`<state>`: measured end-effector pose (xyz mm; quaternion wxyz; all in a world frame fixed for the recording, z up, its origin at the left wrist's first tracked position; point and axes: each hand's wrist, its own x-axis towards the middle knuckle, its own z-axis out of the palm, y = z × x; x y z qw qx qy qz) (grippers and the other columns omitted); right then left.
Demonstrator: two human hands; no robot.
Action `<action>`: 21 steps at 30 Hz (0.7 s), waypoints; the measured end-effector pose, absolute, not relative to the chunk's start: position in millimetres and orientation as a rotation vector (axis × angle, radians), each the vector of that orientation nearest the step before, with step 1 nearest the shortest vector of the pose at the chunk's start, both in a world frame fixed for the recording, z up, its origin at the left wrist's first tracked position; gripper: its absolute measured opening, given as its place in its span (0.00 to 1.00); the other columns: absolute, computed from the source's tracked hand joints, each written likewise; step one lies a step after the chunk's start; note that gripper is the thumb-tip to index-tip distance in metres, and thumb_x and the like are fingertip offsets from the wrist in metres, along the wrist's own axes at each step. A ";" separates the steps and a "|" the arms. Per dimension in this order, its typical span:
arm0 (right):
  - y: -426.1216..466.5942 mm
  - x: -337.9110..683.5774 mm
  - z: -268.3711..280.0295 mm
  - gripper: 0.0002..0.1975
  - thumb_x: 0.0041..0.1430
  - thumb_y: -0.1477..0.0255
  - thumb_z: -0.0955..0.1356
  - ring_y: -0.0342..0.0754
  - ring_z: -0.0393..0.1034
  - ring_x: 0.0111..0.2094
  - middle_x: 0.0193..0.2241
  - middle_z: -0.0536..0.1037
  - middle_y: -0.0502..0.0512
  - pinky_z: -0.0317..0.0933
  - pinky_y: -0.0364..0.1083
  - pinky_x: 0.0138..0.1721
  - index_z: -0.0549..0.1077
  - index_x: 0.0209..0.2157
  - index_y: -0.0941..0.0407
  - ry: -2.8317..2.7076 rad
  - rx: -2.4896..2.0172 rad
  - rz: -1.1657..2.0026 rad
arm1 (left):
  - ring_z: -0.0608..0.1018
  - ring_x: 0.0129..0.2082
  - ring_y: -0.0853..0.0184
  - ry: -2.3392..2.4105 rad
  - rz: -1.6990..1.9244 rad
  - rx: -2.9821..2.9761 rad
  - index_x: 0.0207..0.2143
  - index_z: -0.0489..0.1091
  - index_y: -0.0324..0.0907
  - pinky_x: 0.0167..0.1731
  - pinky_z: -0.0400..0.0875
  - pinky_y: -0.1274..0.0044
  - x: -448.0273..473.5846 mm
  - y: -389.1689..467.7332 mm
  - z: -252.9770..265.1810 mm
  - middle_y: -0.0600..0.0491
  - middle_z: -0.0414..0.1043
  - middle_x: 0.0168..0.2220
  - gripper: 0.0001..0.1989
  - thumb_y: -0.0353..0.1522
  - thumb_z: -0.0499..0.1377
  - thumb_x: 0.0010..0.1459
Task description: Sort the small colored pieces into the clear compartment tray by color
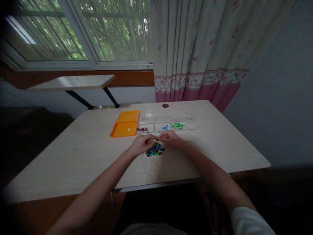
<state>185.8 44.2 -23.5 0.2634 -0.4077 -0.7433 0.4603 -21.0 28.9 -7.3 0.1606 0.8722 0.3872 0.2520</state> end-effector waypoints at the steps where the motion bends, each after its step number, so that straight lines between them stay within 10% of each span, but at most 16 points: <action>1: 44.4 185.4 -24.0 0.18 0.50 0.57 0.64 0.38 0.49 0.18 0.16 0.58 0.44 0.41 0.39 0.20 0.70 0.29 0.59 -1.999 -1.099 1.253 | 0.63 0.17 0.76 1.109 0.731 2.494 0.38 0.72 0.42 0.20 0.54 0.84 -20.9 28.7 -7.1 0.60 0.60 0.16 0.11 0.34 0.55 0.53; 21: 33.3 188.5 -1.5 0.12 0.49 0.62 0.68 0.37 0.51 0.17 0.14 0.57 0.43 0.41 0.38 0.21 0.74 0.29 0.57 -2.420 -1.273 0.865 | 0.62 0.16 0.76 1.351 1.214 2.295 0.35 0.72 0.40 0.20 0.56 0.84 -29.7 32.6 -2.7 0.59 0.58 0.15 0.13 0.39 0.54 0.54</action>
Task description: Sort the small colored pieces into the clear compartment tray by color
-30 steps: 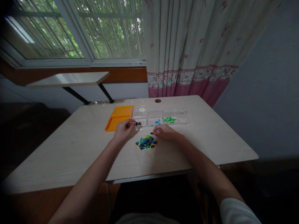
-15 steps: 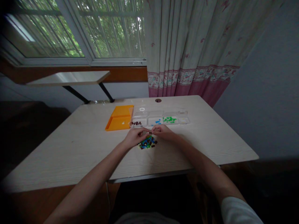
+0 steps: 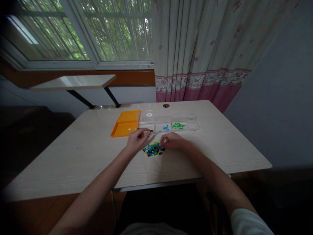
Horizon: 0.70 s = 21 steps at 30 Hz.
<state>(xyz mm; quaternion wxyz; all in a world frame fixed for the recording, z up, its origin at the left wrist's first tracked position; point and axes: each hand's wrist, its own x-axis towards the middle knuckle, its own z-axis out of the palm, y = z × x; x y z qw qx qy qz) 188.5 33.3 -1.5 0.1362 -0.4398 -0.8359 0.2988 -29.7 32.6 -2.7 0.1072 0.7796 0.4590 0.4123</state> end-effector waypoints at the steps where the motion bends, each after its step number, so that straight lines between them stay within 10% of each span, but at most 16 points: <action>1: 32.6 188.2 -0.6 0.12 0.49 0.62 0.68 0.37 0.52 0.18 0.14 0.59 0.43 0.42 0.38 0.22 0.74 0.29 0.57 -2.444 -1.287 0.834 | 0.61 0.16 0.76 1.371 1.242 2.277 0.35 0.72 0.40 0.20 0.56 0.84 -29.6 32.1 -1.9 0.59 0.58 0.15 0.13 0.39 0.53 0.54; 21: 34.7 190.4 -1.2 0.11 0.52 0.65 0.66 0.38 0.54 0.19 0.16 0.62 0.45 0.44 0.38 0.22 0.74 0.31 0.57 -2.471 -1.208 0.854 | 0.63 0.17 0.74 1.656 1.302 2.067 0.34 0.71 0.41 0.21 0.55 0.83 -33.6 41.0 -2.0 0.59 0.58 0.16 0.14 0.40 0.52 0.54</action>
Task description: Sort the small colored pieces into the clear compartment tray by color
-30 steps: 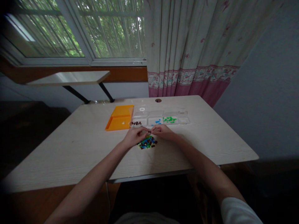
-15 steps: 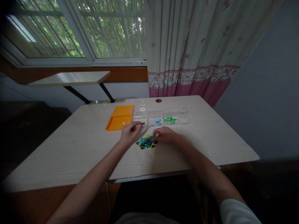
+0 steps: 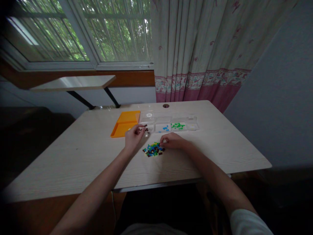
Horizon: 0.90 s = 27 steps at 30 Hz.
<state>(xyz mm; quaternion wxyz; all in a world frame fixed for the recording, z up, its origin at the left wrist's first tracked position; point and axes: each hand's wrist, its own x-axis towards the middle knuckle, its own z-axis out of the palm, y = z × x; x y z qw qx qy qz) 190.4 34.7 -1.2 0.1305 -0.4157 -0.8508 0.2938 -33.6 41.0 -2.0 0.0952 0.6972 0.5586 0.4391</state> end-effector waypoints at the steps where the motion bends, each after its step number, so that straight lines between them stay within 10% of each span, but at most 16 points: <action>1: 35.1 190.8 -1.7 0.11 0.52 0.65 0.66 0.38 0.53 0.19 0.16 0.61 0.45 0.44 0.38 0.22 0.74 0.31 0.57 -2.467 -1.200 0.855 | 0.63 0.17 0.74 1.724 1.294 2.026 0.34 0.71 0.41 0.21 0.54 0.82 -35.7 43.9 -3.0 0.59 0.59 0.16 0.14 0.40 0.52 0.54; 11: 38.0 191.6 -7.3 0.11 0.53 0.65 0.65 0.37 0.50 0.19 0.16 0.58 0.44 0.43 0.39 0.23 0.74 0.31 0.58 -2.422 -1.211 0.813 | 0.67 0.19 0.69 2.052 1.108 1.962 0.37 0.72 0.42 0.20 0.52 0.80 -54.2 59.4 -9.5 0.53 0.67 0.19 0.16 0.42 0.52 0.54; 27: 42.0 183.8 -17.9 0.17 0.51 0.58 0.65 0.37 0.43 0.17 0.13 0.50 0.41 0.39 0.40 0.19 0.73 0.32 0.58 -2.021 -1.167 0.864 | 0.62 0.17 0.75 1.114 0.834 2.416 0.35 0.73 0.41 0.20 0.54 0.83 -23.6 32.0 -9.2 0.59 0.60 0.15 0.11 0.37 0.55 0.53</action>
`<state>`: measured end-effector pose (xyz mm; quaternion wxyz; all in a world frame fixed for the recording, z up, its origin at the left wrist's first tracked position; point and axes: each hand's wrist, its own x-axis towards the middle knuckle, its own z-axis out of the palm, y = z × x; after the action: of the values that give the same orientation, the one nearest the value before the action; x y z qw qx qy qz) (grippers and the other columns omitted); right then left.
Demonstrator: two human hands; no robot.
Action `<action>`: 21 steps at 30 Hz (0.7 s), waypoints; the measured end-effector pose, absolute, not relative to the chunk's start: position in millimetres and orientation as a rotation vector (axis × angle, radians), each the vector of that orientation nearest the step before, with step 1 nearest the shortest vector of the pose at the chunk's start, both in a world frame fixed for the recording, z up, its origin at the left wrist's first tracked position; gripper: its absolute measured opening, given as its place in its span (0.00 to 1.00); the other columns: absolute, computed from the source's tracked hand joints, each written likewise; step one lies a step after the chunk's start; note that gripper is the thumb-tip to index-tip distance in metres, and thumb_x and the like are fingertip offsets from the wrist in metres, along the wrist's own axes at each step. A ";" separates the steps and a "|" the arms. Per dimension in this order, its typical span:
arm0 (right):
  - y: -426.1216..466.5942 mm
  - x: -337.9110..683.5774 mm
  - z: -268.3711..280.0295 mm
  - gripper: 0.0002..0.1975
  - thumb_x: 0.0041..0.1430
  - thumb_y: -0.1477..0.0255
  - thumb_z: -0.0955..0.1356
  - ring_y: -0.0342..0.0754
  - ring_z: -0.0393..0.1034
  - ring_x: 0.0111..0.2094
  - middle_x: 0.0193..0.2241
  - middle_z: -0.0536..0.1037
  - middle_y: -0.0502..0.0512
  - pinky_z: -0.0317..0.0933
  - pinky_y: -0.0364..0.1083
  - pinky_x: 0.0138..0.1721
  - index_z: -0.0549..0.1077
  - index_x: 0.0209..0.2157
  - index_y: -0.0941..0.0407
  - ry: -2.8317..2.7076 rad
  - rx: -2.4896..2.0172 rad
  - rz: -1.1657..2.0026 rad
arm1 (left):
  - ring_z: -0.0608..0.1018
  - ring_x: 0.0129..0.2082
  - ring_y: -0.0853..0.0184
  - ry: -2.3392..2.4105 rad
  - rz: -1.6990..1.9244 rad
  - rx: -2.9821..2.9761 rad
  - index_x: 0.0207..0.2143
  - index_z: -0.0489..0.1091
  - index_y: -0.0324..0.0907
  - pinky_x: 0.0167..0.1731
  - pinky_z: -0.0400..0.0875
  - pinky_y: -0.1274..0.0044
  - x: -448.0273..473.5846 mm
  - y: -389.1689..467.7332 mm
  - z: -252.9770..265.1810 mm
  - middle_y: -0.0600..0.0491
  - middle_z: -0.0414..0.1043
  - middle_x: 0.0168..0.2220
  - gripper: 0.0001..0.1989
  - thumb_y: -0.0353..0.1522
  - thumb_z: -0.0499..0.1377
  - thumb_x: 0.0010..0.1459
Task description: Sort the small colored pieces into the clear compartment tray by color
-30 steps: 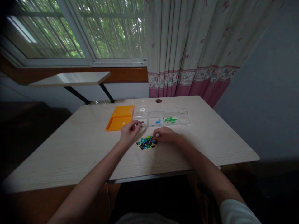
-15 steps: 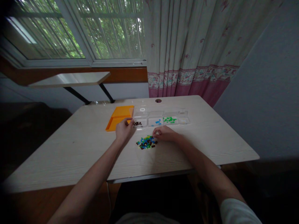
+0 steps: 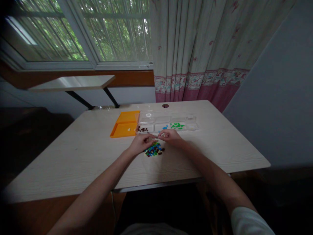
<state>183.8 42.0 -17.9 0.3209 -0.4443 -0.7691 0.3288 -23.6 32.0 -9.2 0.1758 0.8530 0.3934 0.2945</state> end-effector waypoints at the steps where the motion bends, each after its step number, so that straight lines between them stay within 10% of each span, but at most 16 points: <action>1: 41.7 183.2 -18.7 0.17 0.51 0.58 0.65 0.38 0.44 0.17 0.14 0.50 0.42 0.39 0.40 0.19 0.73 0.32 0.58 -2.020 -1.170 0.867 | 0.62 0.17 0.75 1.119 0.846 2.412 0.35 0.73 0.41 0.20 0.54 0.83 -23.4 31.9 -9.3 0.59 0.60 0.15 0.11 0.37 0.55 0.53; 21: 40.2 179.4 -20.4 0.15 0.51 0.59 0.65 0.37 0.45 0.16 0.13 0.51 0.42 0.39 0.39 0.19 0.74 0.31 0.58 -2.001 -1.168 0.824 | 0.59 0.15 0.77 1.116 0.937 2.307 0.33 0.72 0.39 0.19 0.53 0.84 -22.0 33.5 -13.5 0.61 0.55 0.14 0.11 0.37 0.54 0.55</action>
<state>179.4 40.2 -20.4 0.3348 -0.4475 -0.7668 0.3158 -22.0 33.5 -13.5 0.2052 0.8274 0.4003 0.3363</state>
